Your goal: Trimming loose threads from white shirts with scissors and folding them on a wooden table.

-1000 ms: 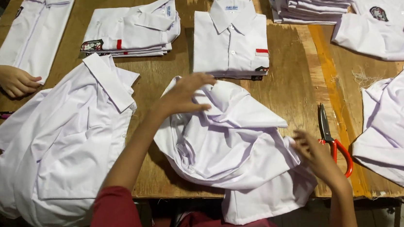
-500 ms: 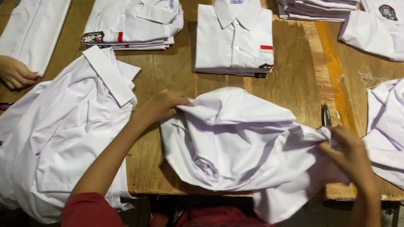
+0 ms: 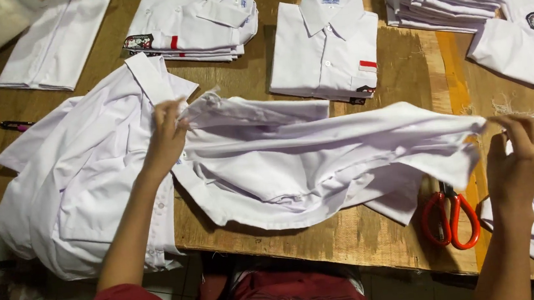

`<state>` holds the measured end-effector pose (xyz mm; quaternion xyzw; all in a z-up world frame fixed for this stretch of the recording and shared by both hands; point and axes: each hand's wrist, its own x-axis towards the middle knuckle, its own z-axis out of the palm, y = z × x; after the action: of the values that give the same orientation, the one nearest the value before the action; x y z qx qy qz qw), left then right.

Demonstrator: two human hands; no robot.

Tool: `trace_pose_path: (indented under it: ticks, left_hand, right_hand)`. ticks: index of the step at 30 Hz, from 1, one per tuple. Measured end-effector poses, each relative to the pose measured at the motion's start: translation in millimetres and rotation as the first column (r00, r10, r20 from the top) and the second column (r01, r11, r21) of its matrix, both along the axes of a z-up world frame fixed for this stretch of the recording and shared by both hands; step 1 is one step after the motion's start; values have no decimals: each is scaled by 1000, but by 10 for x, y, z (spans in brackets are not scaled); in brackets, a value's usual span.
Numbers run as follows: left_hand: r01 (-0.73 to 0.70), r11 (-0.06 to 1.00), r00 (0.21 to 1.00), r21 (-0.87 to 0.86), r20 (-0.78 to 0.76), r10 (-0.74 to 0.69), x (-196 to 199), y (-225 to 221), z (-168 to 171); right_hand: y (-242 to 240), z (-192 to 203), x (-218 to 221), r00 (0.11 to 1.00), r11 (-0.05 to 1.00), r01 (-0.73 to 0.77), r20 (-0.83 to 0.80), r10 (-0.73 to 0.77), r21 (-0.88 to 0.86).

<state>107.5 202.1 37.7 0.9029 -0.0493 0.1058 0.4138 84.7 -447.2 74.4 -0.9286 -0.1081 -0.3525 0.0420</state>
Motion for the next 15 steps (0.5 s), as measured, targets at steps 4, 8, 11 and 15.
trace_pose_path:
  ticks: [4, 8, 11, 15]
  left_hand:
    - [37, 987, 970, 155, -243, 1, -497, -437, 749]
    - [228, 887, 974, 401, -94, -207, -958, -277, 510]
    - [274, 837, 935, 474, -335, -116, -1259, -310, 579]
    - [443, 832, 885, 335, -314, -344, -1352, -336, 201]
  right_hand:
    - [243, 179, -188, 861, 910, -100, -423, 282, 403]
    - [435, 203, -324, 699, 886, 40, -647, 305, 461]
    - [403, -23, -321, 636, 912, -28, -697, 333, 410]
    - [256, -480, -233, 701, 938, -160, -633, 327, 307]
